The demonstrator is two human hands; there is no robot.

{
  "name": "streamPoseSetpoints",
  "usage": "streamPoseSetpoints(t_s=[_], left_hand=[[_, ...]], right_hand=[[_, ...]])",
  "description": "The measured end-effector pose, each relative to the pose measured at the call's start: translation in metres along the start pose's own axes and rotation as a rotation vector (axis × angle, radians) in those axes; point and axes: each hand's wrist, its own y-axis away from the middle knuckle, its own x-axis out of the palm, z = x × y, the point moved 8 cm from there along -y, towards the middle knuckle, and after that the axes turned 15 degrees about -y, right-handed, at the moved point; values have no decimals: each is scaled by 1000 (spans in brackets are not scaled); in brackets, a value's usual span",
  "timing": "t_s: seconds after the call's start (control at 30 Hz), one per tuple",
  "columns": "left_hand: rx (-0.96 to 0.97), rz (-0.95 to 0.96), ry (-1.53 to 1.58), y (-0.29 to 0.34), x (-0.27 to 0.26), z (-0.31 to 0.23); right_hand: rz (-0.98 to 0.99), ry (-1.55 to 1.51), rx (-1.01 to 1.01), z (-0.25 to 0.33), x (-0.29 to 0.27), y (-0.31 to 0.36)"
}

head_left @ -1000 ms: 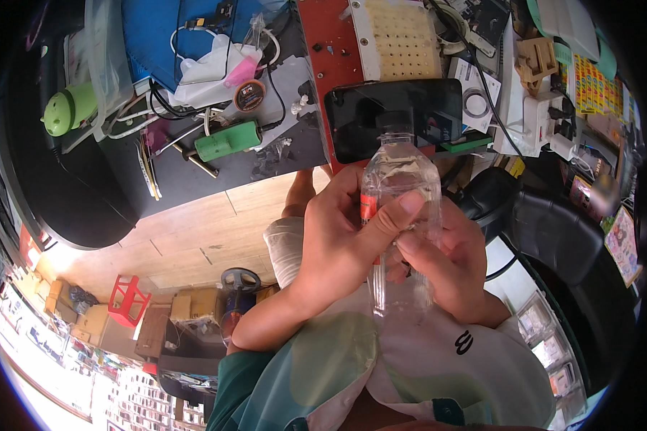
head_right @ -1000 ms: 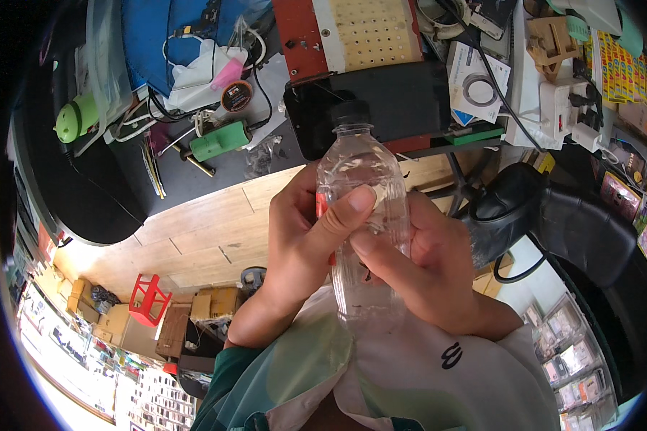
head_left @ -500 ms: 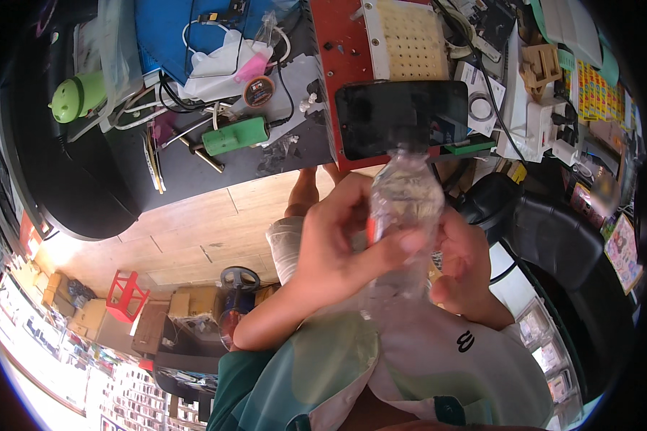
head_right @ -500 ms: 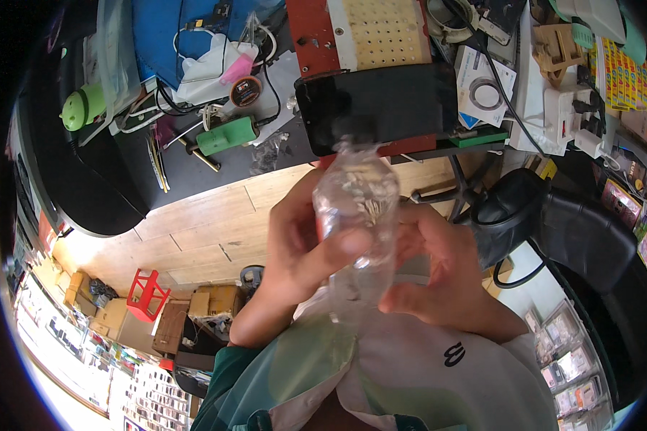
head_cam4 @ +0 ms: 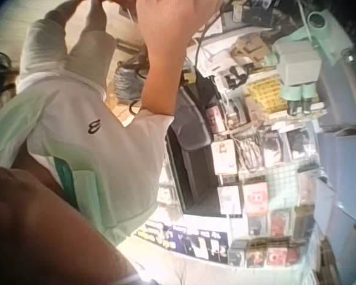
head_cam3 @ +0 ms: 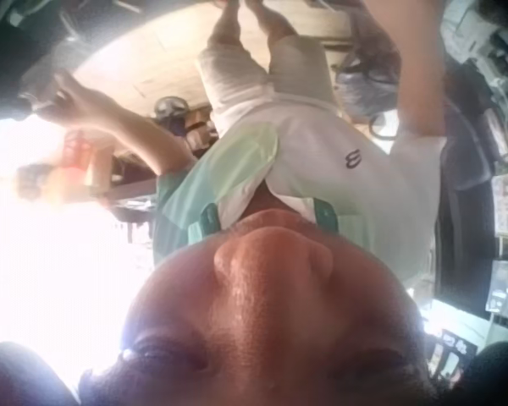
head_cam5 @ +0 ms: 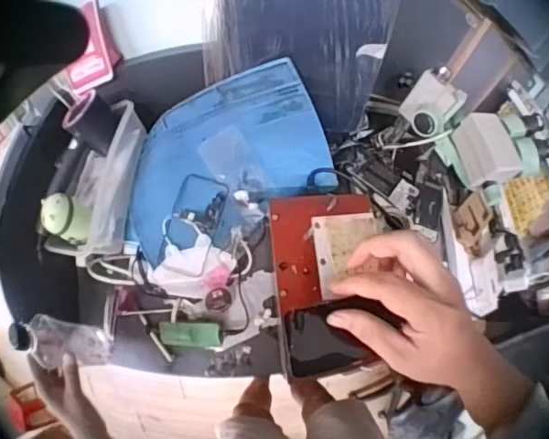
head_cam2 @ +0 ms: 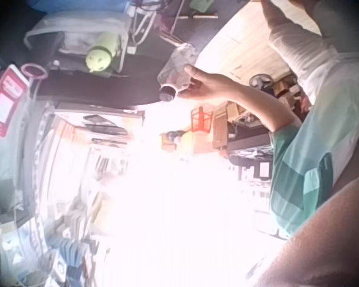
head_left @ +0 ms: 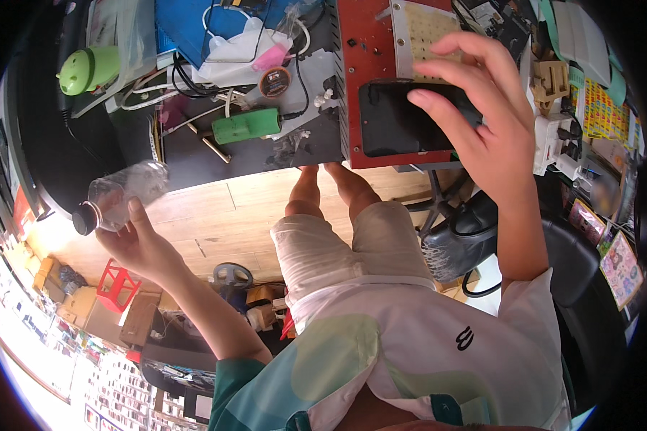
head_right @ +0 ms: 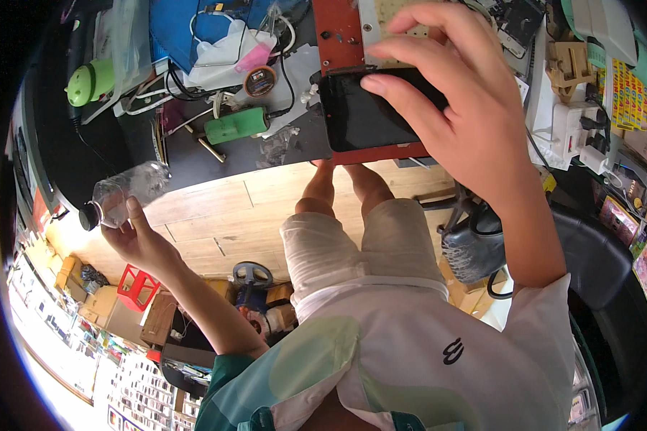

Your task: The person handles a small electronic device, peels a protective film from its screen, and manipulates a small circuit board with wires. They also retrieve a plastic bottle and a small packet from a drawer, then return to the workbench to continue handling the components.

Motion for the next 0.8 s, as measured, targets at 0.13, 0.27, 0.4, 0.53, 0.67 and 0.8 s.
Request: streamPoseSetpoints(t_s=[0.13, 0.27, 0.4, 0.53, 0.67, 0.8], left_hand=[[-19, -116, 58, 1, 15, 29], [-40, -144, 146, -3, 15, 55], [-56, -174, 157, -3, 6, 60], [95, -251, 22, -4, -19, 54], [-40, -253, 57, -3, 3, 63], [25, -275, 21, -8, 8, 62]], right_hand=[[26, 15, -39, -3, 10, -5], [56, 45, -54, -5, 13, -7], [71, 45, -72, -6, 18, -10], [74, 39, -75, -10, 19, -9], [55, 64, -18, -11, 18, -7], [87, 19, -59, -12, 16, -8]])
